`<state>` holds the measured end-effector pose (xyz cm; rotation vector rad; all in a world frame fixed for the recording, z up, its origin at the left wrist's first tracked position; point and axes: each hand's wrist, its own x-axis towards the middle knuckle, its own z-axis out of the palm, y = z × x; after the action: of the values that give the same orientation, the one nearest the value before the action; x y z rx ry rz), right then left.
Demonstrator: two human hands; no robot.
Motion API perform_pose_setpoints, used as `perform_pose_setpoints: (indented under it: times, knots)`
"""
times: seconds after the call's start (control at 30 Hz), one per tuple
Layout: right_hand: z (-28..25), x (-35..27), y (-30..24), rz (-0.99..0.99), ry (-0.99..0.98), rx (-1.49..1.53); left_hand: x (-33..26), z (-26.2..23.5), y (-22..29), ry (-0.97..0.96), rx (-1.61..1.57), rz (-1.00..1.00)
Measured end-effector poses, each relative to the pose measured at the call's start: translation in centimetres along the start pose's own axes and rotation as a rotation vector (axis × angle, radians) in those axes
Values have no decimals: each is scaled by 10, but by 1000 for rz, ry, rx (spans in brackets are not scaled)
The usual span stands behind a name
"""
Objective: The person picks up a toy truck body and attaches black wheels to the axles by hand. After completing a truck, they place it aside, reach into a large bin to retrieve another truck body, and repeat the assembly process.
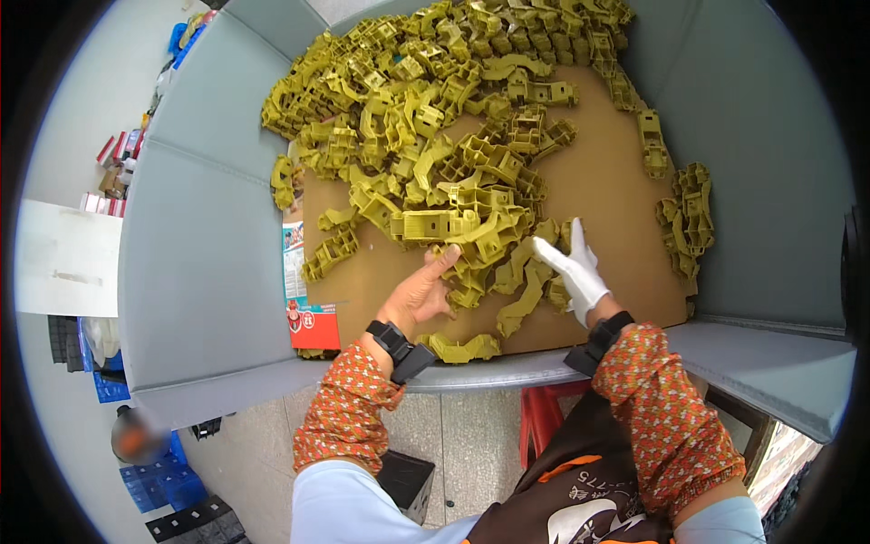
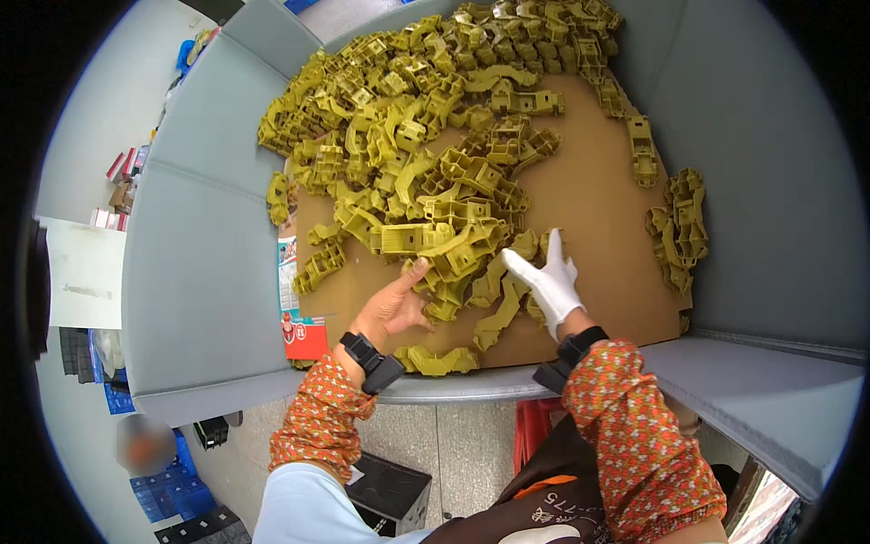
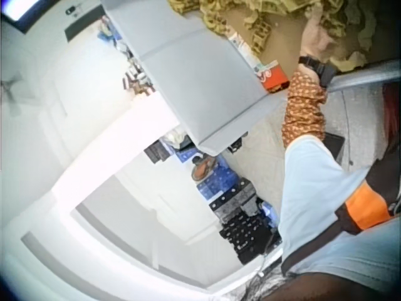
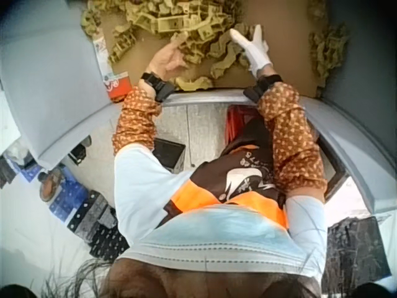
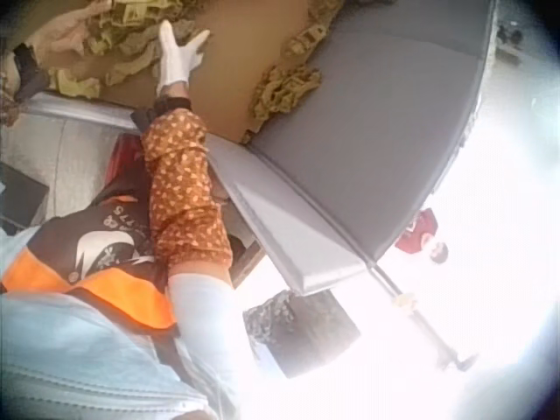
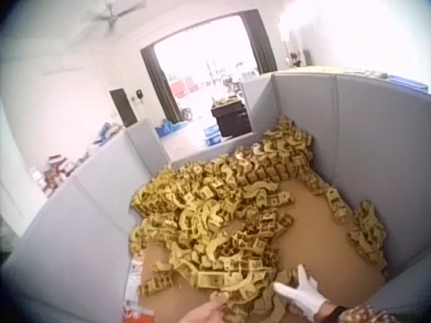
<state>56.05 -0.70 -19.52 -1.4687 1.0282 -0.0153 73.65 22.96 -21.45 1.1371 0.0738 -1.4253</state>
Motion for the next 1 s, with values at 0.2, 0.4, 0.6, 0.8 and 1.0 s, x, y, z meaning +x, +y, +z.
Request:
perform_pose_setpoints:
  times: [0.2,0.4,0.6,0.8,1.0]
  knots:
    - [20,3,-15,-96,37,-188,46,11,-2,366,27,164]
    - [18,-10,1,-86,-33,-162,38,49,-5,313,252,255]
    - [0,-27,-5,5,-185,54,10,67,-16,322,394,244]
    - [-3,-47,-11,-228,-155,175,-23,95,-12,418,481,501]
    - [-9,-85,-41,-505,-20,-34,-100,150,14,415,487,671]
